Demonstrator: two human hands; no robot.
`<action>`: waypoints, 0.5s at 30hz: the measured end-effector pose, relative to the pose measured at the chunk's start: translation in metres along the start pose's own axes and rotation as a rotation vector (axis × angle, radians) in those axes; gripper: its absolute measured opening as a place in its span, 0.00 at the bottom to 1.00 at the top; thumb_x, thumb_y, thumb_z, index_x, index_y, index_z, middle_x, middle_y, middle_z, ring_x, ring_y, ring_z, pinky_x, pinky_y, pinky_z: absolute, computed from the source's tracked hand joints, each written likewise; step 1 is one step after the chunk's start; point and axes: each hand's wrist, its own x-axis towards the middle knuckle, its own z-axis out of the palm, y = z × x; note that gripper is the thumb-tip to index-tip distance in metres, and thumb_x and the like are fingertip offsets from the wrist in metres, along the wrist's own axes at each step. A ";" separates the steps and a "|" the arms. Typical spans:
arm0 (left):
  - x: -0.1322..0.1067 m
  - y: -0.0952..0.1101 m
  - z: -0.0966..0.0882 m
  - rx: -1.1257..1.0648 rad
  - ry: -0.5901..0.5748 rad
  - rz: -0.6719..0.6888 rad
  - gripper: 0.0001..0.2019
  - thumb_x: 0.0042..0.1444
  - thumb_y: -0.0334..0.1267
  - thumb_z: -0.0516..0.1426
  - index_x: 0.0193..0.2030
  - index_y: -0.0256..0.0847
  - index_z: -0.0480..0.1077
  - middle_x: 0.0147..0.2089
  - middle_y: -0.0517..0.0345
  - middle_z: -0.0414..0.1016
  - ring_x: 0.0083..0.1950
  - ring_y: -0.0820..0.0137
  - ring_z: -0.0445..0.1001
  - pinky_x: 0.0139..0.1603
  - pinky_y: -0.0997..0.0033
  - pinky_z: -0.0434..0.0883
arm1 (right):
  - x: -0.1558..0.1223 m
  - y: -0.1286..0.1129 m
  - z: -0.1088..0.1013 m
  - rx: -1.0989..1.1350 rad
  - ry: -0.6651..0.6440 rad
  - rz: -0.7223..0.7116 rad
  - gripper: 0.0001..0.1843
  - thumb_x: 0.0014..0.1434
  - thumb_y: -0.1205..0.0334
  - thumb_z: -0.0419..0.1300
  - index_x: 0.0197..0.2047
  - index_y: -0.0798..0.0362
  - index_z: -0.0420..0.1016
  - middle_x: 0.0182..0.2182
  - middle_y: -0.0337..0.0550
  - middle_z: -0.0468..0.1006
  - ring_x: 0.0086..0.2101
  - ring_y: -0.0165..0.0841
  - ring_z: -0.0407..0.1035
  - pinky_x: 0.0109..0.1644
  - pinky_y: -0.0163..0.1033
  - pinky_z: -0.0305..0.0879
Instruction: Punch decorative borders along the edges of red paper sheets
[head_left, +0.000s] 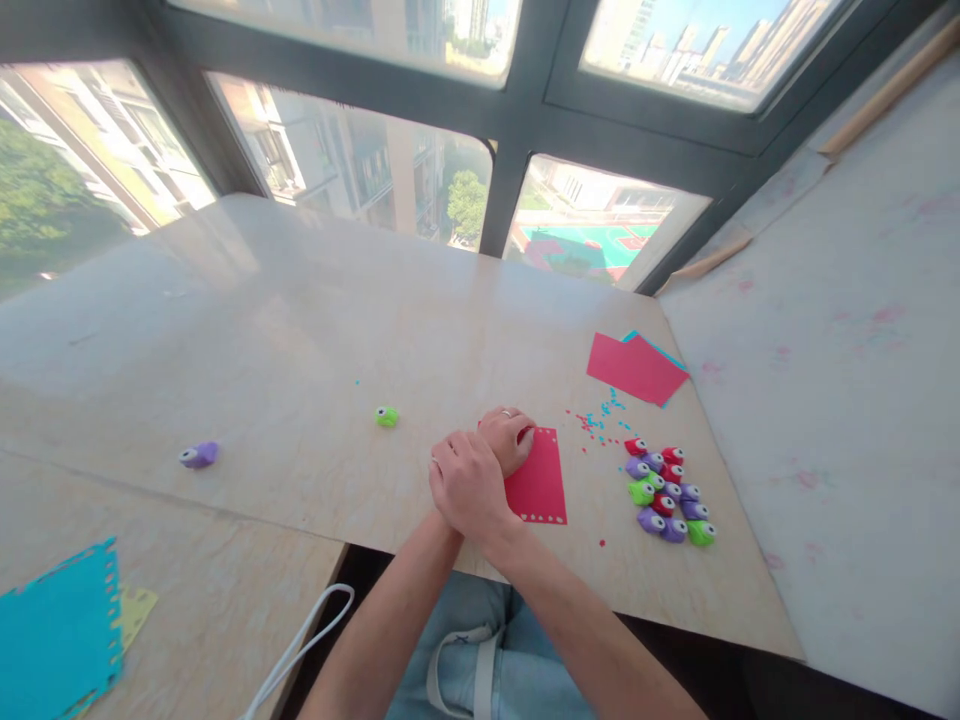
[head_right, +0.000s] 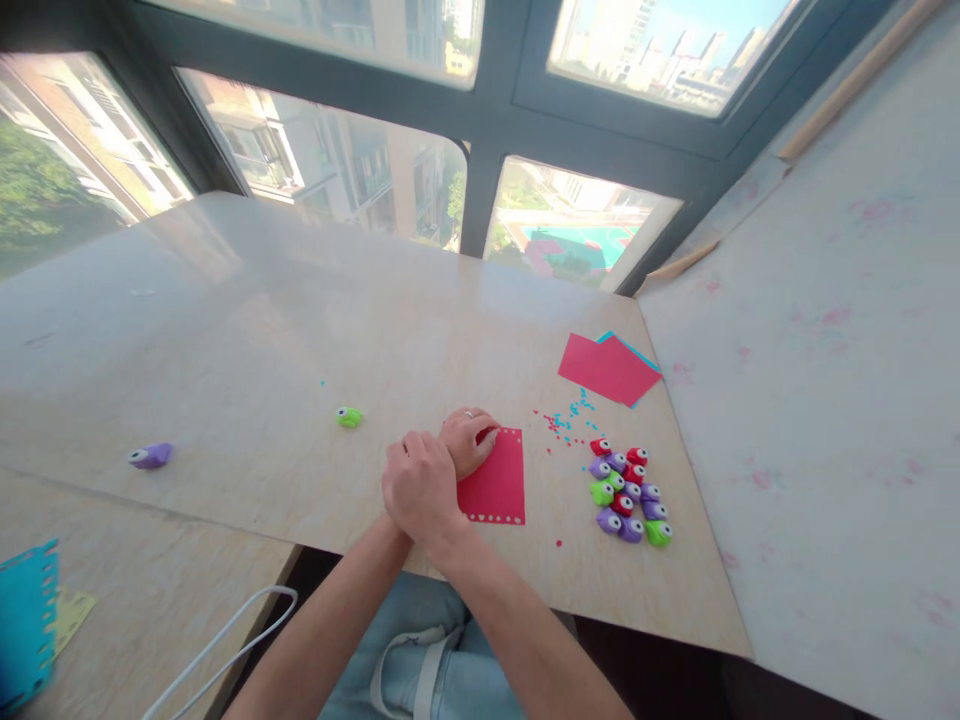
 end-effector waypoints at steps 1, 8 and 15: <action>0.001 -0.001 0.000 0.004 -0.003 0.004 0.08 0.60 0.33 0.56 0.36 0.45 0.77 0.42 0.52 0.79 0.46 0.62 0.74 0.54 0.58 0.68 | -0.007 -0.001 0.000 -0.021 0.030 0.035 0.06 0.63 0.66 0.56 0.37 0.55 0.75 0.38 0.51 0.76 0.42 0.42 0.67 0.48 0.46 0.63; 0.003 -0.003 0.001 0.024 0.025 0.039 0.06 0.59 0.32 0.56 0.37 0.42 0.76 0.41 0.52 0.80 0.45 0.64 0.74 0.52 0.58 0.69 | -0.046 -0.008 -0.001 0.042 0.184 0.116 0.02 0.61 0.65 0.60 0.35 0.53 0.73 0.40 0.48 0.75 0.44 0.41 0.65 0.50 0.46 0.63; 0.001 -0.001 -0.001 0.035 0.052 0.058 0.07 0.59 0.32 0.56 0.38 0.42 0.76 0.41 0.53 0.80 0.44 0.63 0.74 0.51 0.58 0.69 | -0.065 -0.012 -0.011 0.174 0.160 0.020 0.04 0.62 0.67 0.58 0.35 0.55 0.73 0.37 0.49 0.75 0.41 0.41 0.65 0.47 0.44 0.66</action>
